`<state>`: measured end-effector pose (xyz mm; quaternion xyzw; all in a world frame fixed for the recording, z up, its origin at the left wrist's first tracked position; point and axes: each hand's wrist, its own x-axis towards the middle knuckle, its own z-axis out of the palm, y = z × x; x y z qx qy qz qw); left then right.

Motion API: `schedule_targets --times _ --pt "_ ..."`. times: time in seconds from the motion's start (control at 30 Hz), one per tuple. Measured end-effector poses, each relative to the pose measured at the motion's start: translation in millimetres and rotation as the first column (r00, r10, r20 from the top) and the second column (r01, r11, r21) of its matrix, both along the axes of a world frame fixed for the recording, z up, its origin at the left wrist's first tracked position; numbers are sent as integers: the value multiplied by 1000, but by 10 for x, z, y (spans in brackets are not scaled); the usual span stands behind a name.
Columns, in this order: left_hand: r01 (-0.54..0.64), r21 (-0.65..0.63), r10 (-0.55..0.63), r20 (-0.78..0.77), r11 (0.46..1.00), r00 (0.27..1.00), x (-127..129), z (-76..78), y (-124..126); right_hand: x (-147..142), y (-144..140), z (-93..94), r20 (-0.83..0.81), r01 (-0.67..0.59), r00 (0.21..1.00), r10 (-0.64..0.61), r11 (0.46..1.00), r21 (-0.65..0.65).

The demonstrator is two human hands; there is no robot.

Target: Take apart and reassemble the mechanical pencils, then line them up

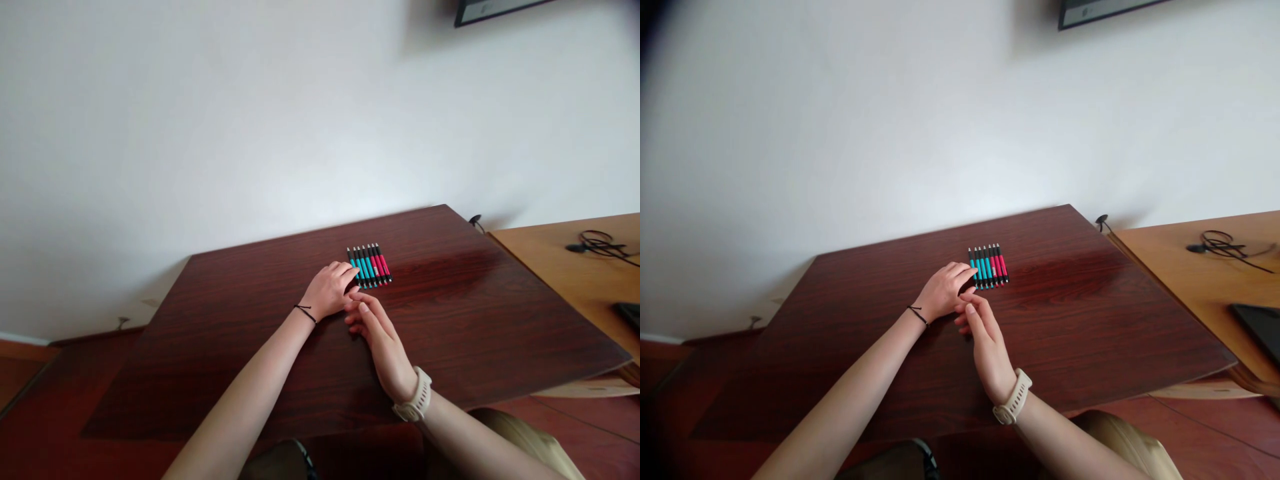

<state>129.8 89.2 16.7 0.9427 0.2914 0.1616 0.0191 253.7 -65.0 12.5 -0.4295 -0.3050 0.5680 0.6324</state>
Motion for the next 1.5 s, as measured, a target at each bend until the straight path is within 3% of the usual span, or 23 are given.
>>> schedule_targets --times 0.27,0.57,0.77,1.03,1.2,1.37,1.43,1.5 --pt "-27 -7 27 29 1000 999 14 6 -4 0 -12 -58 57 -57 997 56 998 19" --pt "-33 -27 34 36 999 999 19 -24 7 1 -85 47 141 -92 986 88 996 18" --pt "-38 -55 41 61 998 997 -53 -60 -90 -35 -195 46 331 -198 930 160 977 85" --pt "-189 -108 191 7 976 982 -426 -33 -701 -21 -228 -4 642 -298 763 79 924 240" --pt "-274 -83 274 -4 958 962 -619 -34 -1175 -2 -206 -79 707 -346 706 41 891 294" --pt "-323 -59 325 39 945 945 -652 -61 -1513 29 -196 -86 747 -379 665 23 872 310" --pt "-336 -42 337 31 941 941 -642 -87 -1606 91 -236 -69 818 -463 576 13 830 313" --pt "-347 -24 347 29 938 937 -628 -116 -1677 196 -308 -67 908 -543 418 -36 791 282"
